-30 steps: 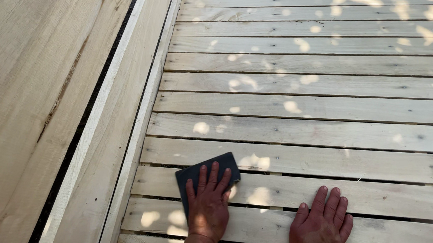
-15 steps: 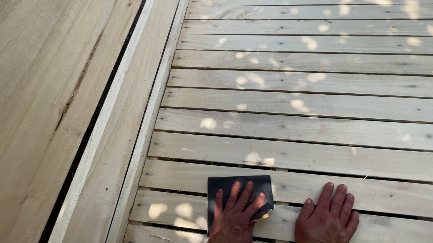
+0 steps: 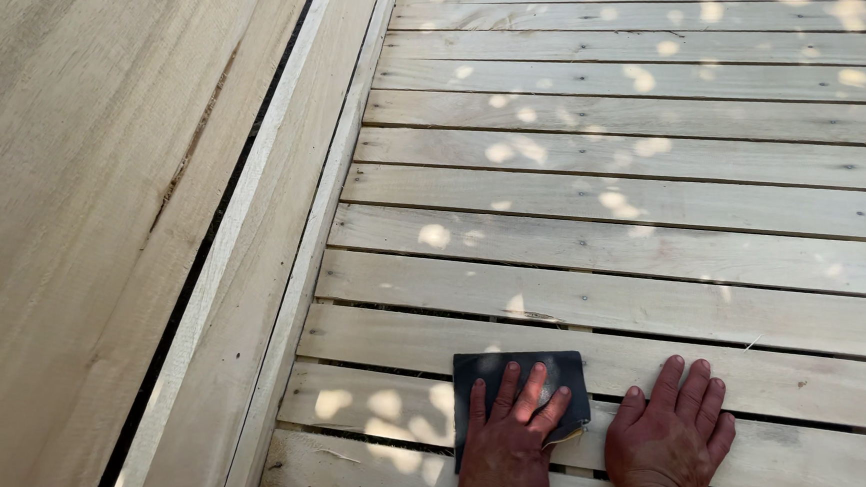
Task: The person sands the slatted wooden surface of a large frame using a folded sheet of sandpaper held in the right hand, rubbing it back and forth across the slats while the left hand rests on the wood for support. The person works progressively across different sections of the slatted panel throughout the episode.
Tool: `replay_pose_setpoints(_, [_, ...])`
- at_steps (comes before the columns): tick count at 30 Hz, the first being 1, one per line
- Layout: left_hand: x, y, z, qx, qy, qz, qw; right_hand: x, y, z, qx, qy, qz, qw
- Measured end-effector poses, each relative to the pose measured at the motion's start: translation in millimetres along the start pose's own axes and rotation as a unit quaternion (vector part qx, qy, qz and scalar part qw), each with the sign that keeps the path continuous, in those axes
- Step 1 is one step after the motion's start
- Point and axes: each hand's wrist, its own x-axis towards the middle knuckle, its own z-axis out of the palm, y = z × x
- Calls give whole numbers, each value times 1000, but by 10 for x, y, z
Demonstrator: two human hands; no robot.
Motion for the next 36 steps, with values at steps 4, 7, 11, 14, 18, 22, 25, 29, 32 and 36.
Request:
replay_pose_setpoints(4, [-295, -915, -492, 135, 199, -73, 968, 4, 8, -7, 15, -3, -3, 1000])
replay_pose_setpoints(7, [-300, -1279, -629, 118, 225, -238, 938, 13, 1, 10, 13, 7, -6, 1000])
replay_pose_setpoints(11, [-19, -555, -196, 76, 289, -212, 930, 28, -11, 9, -16, 1, -5, 1000])
replay_pose_setpoints(14, [81, 189, 203, -26, 123, -51, 991, 25, -14, -13, -3, -2, -1, 1000])
replay_pose_setpoints(18, [-158, -151, 132, -20, 65, 45, 997, 12, -4, -41, -7, -3, -10, 1000])
replay_pose_setpoints(22, [-536, -1211, -252, 94, 210, -143, 963, 16, -22, -42, 0, -1, -11, 1000])
replay_pose_setpoints(25, [-544, -1255, -254, 90, 285, -226, 927, 11, -44, -51, 1, 3, -8, 1000])
replay_pose_setpoints(29, [-333, -400, 279, 22, 57, -128, 990, 14, -66, -83, -5, 2, -10, 1000])
replay_pose_setpoints(32, [-349, -305, 427, 7, 52, 61, 997, 5, -62, -100, -9, -4, -4, 1000])
replay_pose_setpoints(36, [-771, -1232, 32, 53, 170, 6, 984, 1, -46, -92, 4, -6, -5, 1000])
